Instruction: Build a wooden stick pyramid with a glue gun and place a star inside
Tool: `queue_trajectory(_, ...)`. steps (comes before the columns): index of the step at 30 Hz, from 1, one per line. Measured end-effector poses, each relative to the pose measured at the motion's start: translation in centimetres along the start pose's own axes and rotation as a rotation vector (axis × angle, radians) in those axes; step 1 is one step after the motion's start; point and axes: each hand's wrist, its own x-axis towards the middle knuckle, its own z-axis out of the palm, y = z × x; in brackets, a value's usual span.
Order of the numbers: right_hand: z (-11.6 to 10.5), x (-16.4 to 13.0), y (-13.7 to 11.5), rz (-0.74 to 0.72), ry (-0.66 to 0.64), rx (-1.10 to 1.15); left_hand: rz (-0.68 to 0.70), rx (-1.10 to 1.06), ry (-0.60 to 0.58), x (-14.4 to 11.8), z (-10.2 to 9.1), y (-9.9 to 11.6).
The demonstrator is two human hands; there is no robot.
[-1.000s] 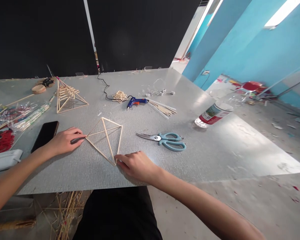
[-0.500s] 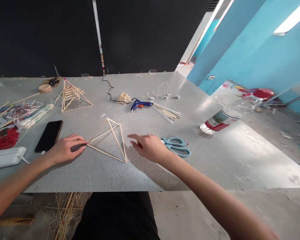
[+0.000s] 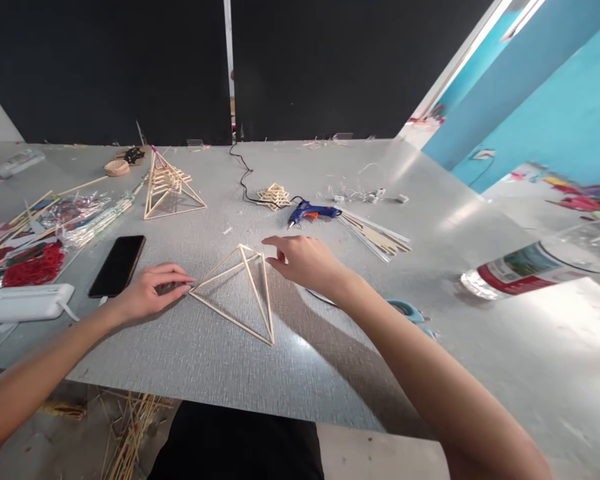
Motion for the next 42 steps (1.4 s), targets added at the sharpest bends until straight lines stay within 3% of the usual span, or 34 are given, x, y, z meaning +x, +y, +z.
queue_trajectory(4, 0.7, 0.1, 0.3, 0.014, -0.004, -0.031, -0.025, -0.035, -0.022, -0.1, 0.3, -0.5)
queue_trajectory(10, 2.6, -2.4, -1.5, 0.018, 0.003, -0.089, 0.085, -0.053, -0.100, 0.5, 0.2, -0.9)
queue_trajectory(13, 3.8, -3.2, -1.7, -0.136, -0.045, -0.037, 0.137, -0.085, -0.075, 0.7, 0.5, -1.3)
queue_trajectory(16, 5.2, -3.4, -1.3, -0.325, 0.016, 0.022, 0.163, -0.103, -0.065, 0.8, 0.7, -1.5)
queue_trajectory(20, 6.6, -3.4, -1.0, -0.407, 0.157, -0.011, 0.183, -0.056, -0.029, 0.9, 0.7, -1.2)
queue_trajectory(23, 6.9, -3.5, -1.1, -0.437, 0.191, -0.043, 0.218, 0.031, 0.018, 1.1, 0.9, -0.9)
queue_trajectory(30, 8.1, -3.6, -0.8, -0.431, 0.279, 0.047, 0.245, 0.127, 0.070, 1.1, 1.8, -0.9)
queue_trajectory(35, 8.5, -4.2, 0.0, -0.395, 0.152, 0.043, 0.267, 0.172, 0.057, 1.0, 2.2, -1.2)
queue_trajectory(42, 7.9, -4.1, -0.5, -0.359, 0.143, 0.021, 0.273, 0.199, 0.070, 0.9, 2.2, -1.1)
